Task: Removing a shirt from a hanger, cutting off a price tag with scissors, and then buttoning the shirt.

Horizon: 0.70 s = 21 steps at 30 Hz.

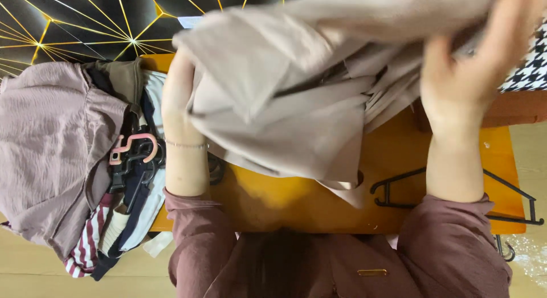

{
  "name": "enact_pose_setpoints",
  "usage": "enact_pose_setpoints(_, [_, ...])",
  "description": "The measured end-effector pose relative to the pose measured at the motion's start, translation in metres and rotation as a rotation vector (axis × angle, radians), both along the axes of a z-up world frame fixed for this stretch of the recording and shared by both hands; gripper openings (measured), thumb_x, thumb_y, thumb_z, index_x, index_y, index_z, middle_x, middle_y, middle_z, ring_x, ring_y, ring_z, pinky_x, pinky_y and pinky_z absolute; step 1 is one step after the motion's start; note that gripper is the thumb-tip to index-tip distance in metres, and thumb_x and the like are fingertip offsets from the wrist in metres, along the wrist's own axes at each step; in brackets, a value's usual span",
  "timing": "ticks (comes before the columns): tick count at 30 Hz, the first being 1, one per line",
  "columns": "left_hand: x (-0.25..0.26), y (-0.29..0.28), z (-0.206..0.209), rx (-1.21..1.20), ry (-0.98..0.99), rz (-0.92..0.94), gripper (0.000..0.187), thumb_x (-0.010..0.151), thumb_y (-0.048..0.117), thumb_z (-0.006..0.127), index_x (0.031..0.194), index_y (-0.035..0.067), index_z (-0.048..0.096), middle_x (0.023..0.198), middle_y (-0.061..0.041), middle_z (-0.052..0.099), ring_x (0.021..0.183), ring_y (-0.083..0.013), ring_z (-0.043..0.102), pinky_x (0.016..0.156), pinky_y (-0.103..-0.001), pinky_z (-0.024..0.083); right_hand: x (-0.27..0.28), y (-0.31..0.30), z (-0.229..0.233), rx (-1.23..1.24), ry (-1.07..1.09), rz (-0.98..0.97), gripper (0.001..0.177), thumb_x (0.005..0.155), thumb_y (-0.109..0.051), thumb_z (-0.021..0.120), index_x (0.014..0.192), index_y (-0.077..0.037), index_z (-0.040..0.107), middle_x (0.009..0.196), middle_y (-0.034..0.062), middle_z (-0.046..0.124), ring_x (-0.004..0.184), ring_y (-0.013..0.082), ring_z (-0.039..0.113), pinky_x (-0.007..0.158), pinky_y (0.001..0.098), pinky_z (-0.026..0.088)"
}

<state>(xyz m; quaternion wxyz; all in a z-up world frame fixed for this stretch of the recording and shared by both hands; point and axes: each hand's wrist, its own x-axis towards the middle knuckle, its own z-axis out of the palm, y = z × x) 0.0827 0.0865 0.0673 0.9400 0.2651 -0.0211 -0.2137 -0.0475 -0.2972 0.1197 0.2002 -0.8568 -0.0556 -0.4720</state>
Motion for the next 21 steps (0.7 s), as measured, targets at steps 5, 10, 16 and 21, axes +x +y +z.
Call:
enact_pose_setpoints(5, [0.056,-0.019,-0.026,0.722,-0.327,0.171,0.052,0.103,0.014,0.065,0.148,-0.003,0.045,0.120,-0.018,0.069,0.103,-0.0256,0.065,0.095,-0.041,0.050,0.066,0.000,-0.034,-0.125,0.290,0.323,0.054,0.104,-0.010,0.074,0.151,0.000,0.047,0.146,0.0244,0.053,0.137,0.0415,0.053,0.117,0.0494,0.044])
enact_pose_setpoints(10, [0.032,-0.014,-0.048,1.663,-0.945,0.658,0.100,0.081,0.011,0.088,0.156,0.000,0.022,0.125,-0.031,0.045,0.105,-0.0443,0.053,0.092,-0.048,0.048,0.070,-0.001,-0.080,-0.193,0.623,0.364,0.062,0.102,-0.032,0.074,0.155,-0.008,0.049,0.153,0.0259,0.045,0.134,0.0441,0.057,0.111,0.0484,0.047])
enact_pose_setpoints(16, [-0.089,-0.074,-0.018,1.438,-1.392,0.486,0.064,0.090,0.017,0.085,0.139,0.001,0.047,0.125,-0.016,0.053,0.119,-0.0380,0.054,0.116,-0.058,0.039,0.042,0.025,-0.054,-0.192,1.190,-0.113,0.073,0.097,-0.061,0.063,0.150,-0.014,0.044,0.151,0.0314,0.037,0.109,0.0486,0.064,0.086,0.0539,0.057])
enact_pose_setpoints(21, [-0.145,-0.100,-0.082,1.700,-1.719,0.340,0.074,0.069,0.026,0.075,0.140,0.020,0.054,0.126,-0.023,0.056,0.116,-0.0432,0.055,0.100,-0.056,0.045,0.042,0.015,-0.102,-0.013,1.593,0.077,0.074,0.096,-0.056,0.057,0.157,-0.018,0.037,0.125,0.0217,0.072,0.107,0.0325,0.071,0.095,0.0451,0.055])
